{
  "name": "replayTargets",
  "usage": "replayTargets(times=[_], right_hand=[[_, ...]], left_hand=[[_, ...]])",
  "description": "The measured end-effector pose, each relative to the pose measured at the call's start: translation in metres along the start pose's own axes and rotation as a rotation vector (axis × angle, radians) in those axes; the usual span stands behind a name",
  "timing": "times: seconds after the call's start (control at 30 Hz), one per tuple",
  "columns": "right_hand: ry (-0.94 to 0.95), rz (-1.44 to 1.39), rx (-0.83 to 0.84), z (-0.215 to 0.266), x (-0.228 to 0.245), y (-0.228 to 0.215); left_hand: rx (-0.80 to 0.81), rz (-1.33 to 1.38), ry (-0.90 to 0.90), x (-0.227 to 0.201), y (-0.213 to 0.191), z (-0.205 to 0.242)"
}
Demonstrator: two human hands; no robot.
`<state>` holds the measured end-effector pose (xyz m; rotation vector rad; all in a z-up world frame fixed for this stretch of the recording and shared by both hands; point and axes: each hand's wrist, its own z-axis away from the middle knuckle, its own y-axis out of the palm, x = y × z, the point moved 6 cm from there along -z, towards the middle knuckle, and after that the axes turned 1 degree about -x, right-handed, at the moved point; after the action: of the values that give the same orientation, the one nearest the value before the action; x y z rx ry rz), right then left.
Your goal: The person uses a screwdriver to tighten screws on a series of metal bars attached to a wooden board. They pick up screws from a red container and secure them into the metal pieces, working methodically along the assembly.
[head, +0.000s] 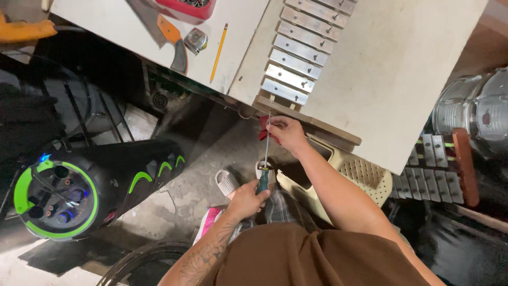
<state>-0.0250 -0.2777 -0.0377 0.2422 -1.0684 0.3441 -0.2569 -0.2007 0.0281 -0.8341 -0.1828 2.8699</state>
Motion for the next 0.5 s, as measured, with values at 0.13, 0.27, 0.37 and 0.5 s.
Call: replayTargets(times=[0.13,0.27,0.37,0.5], right_hand=[[0.023,0.023,-0.001,0.002,0.005,-0.002],[0.042,0.05,-0.021,0.004,0.01,-0.002],[0.053,0.043,-0.031,-0.004,0.0,-0.004],[0.043,0.069,-0.039,0.008,0.016,-0.003]], left_hand=[[-0.006,0.039,0.007,0.006,0.003,-0.004],[-0.015,0.085,0.043,0.023,0.009,-0.02],[-0.01,0.098,0.033,0.016,0.007,-0.016],[-0.029,0.093,0.023,0.004,-0.002,-0.005]])
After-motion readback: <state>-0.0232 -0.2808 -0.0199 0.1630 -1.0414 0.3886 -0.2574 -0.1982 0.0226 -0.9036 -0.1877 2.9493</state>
